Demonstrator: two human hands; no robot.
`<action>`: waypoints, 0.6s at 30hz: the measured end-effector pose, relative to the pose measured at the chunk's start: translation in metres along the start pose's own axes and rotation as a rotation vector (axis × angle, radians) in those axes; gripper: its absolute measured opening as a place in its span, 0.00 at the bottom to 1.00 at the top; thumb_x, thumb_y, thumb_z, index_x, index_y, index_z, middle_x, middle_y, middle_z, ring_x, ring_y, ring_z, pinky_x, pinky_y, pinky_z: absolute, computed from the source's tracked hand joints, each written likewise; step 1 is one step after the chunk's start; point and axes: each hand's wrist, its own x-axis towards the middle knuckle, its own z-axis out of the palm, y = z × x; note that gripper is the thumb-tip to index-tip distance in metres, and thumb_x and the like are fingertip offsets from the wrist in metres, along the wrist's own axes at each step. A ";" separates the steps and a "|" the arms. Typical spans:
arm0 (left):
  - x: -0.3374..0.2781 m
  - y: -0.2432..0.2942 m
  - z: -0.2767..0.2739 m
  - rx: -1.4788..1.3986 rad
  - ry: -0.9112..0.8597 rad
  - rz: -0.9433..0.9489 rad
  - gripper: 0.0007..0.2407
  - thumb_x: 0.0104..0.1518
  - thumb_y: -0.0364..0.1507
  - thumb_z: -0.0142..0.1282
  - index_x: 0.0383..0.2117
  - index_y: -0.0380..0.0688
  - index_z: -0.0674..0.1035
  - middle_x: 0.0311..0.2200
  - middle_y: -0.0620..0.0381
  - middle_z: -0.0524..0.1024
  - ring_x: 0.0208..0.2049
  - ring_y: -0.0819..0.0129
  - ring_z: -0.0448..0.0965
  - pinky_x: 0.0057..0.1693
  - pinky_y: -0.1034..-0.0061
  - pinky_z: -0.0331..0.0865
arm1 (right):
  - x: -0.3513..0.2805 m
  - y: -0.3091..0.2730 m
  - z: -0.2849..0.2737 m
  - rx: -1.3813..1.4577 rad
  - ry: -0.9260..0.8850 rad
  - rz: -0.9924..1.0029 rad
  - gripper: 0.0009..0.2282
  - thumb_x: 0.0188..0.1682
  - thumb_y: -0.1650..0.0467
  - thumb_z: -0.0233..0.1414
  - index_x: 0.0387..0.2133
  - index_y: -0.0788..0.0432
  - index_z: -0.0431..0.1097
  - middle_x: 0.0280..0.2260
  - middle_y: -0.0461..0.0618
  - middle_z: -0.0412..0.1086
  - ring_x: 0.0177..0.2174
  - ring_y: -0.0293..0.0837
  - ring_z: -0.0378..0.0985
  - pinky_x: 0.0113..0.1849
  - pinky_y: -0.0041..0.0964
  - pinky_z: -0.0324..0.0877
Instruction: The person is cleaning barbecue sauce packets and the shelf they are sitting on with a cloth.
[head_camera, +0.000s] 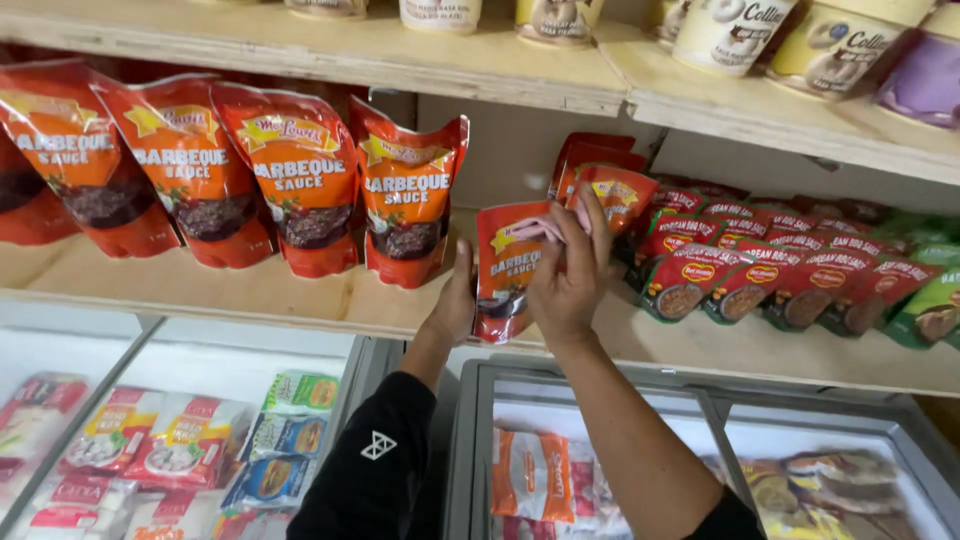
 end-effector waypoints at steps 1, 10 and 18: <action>0.003 -0.003 -0.006 -0.022 -0.046 0.051 0.42 0.57 0.62 0.27 0.57 0.34 0.74 0.50 0.45 0.80 0.49 0.61 0.82 0.58 0.67 0.75 | -0.004 0.001 0.003 -0.001 0.099 0.058 0.14 0.57 0.81 0.47 0.55 0.67 0.68 0.65 0.62 0.59 0.61 0.61 0.70 0.62 0.48 0.67; 0.013 -0.010 -0.019 0.105 0.002 0.169 0.30 0.61 0.51 0.53 0.48 0.29 0.80 0.41 0.49 0.81 0.41 0.66 0.80 0.51 0.71 0.74 | -0.092 -0.037 -0.003 0.036 -0.129 0.272 0.15 0.53 0.81 0.47 0.53 0.68 0.70 0.64 0.64 0.62 0.60 0.55 0.71 0.55 0.42 0.72; -0.001 0.011 0.000 -0.021 0.021 0.119 0.29 0.61 0.49 0.51 0.53 0.29 0.76 0.44 0.47 0.80 0.42 0.65 0.83 0.52 0.68 0.77 | -0.084 0.002 -0.036 0.191 -0.253 0.918 0.09 0.51 0.78 0.53 0.42 0.65 0.80 0.36 0.60 0.81 0.33 0.47 0.80 0.36 0.38 0.74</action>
